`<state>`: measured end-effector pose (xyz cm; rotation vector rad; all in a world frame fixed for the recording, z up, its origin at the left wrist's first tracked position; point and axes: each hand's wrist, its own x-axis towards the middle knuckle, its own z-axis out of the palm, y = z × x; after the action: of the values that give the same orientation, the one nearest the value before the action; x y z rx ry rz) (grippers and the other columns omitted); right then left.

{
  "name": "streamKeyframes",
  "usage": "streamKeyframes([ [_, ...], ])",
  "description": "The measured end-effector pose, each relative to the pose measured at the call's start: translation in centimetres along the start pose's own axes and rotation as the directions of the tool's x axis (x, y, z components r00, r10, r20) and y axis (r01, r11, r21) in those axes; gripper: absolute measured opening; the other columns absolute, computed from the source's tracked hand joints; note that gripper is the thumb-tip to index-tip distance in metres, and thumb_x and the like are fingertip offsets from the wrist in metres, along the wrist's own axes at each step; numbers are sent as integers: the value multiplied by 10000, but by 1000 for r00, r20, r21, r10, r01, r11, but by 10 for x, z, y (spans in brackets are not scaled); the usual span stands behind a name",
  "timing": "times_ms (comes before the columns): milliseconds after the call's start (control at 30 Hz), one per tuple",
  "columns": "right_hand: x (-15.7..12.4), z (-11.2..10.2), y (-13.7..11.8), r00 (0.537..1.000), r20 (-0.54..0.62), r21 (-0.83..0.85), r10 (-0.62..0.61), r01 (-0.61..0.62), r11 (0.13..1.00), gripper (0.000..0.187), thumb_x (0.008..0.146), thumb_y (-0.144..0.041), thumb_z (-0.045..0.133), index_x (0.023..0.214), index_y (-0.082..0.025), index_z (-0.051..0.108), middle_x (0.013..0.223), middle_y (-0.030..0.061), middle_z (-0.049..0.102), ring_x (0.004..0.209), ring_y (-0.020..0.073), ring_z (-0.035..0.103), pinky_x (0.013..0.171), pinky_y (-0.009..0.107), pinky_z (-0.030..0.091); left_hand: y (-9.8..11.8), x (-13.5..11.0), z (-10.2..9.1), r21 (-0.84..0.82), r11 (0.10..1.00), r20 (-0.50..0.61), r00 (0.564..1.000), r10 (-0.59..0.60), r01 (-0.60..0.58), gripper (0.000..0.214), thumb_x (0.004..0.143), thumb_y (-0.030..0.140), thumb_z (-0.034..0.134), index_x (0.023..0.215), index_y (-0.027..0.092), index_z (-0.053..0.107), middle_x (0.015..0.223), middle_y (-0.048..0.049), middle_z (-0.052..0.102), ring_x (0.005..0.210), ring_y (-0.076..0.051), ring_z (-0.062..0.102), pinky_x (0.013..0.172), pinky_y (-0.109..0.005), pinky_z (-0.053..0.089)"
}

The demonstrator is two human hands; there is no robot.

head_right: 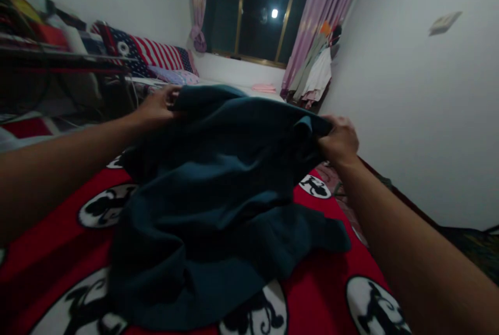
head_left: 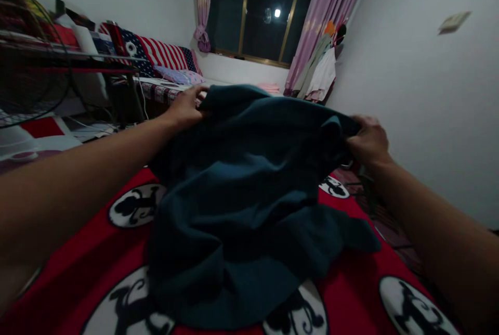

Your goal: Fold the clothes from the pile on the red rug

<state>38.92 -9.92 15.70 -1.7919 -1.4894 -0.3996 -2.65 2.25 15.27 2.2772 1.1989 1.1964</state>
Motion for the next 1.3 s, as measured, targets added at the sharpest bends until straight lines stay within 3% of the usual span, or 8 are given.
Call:
streamKeyframes([
  [100,-2,21,5,975,-189,-189,-120,84,978,632,723,-376,679,1278,-119,522,1317,207,502,1250,367,419,1023,561,320,-4,7,16,235,969,-129,986,108,-76,752,664,198,718,1358,100,443,1414,-147,413,1309,-325,383,1102,-458,330],
  [200,-45,31,10,959,82,29,-270,269,963,493,804,-428,619,1223,-172,574,1267,161,568,1205,325,498,1024,519,372,-2,-30,33,227,930,55,957,285,-290,517,745,274,685,1235,146,579,1386,-133,427,1321,-302,382,1122,-435,308],
  [433,-151,-1,17,543,731,341,-413,233,911,792,685,-488,757,1393,-287,465,1447,104,441,1295,308,452,1057,439,398,8,-147,20,28,900,558,754,347,-435,238,881,406,573,1018,264,705,1175,-56,602,1045,-193,600,930,-290,477],
  [667,-169,5,15,696,657,177,-290,232,957,332,847,-334,576,1164,-279,659,1142,80,652,1036,257,614,903,397,482,-39,-164,-11,202,970,267,961,77,-134,399,858,534,535,1095,241,665,1136,-77,644,1072,-258,596,946,-367,484],
  [833,-123,-3,13,876,482,260,7,-151,954,366,854,-494,501,881,-195,710,785,34,703,687,198,641,587,273,489,-31,-177,-14,91,996,434,900,-44,5,657,819,514,600,1406,287,412,1318,-81,571,1116,-267,601,922,-371,514],
  [967,-98,5,27,812,564,257,150,-346,902,402,822,-526,509,827,-168,692,677,20,687,583,180,620,524,264,475,0,-202,-4,74,968,499,849,172,-240,930,688,441,752,1477,360,265,1504,-108,357,1256,-322,496,986,-430,475],
  [1067,-109,18,37,743,668,199,39,-229,953,325,791,-472,552,789,-174,680,728,35,705,662,206,651,600,303,518,12,-226,11,163,901,523,810,267,-402,785,633,408,792,1353,344,485,1538,-116,274,1285,-359,449,972,-469,481],
  [1300,-149,-4,23,853,472,114,-223,192,975,474,765,-433,649,1208,-275,585,1229,80,613,952,246,649,819,377,518,15,-250,35,272,832,425,836,346,-483,146,813,154,557,805,245,670,1078,-89,607,1007,-258,582,842,-389,499],
])
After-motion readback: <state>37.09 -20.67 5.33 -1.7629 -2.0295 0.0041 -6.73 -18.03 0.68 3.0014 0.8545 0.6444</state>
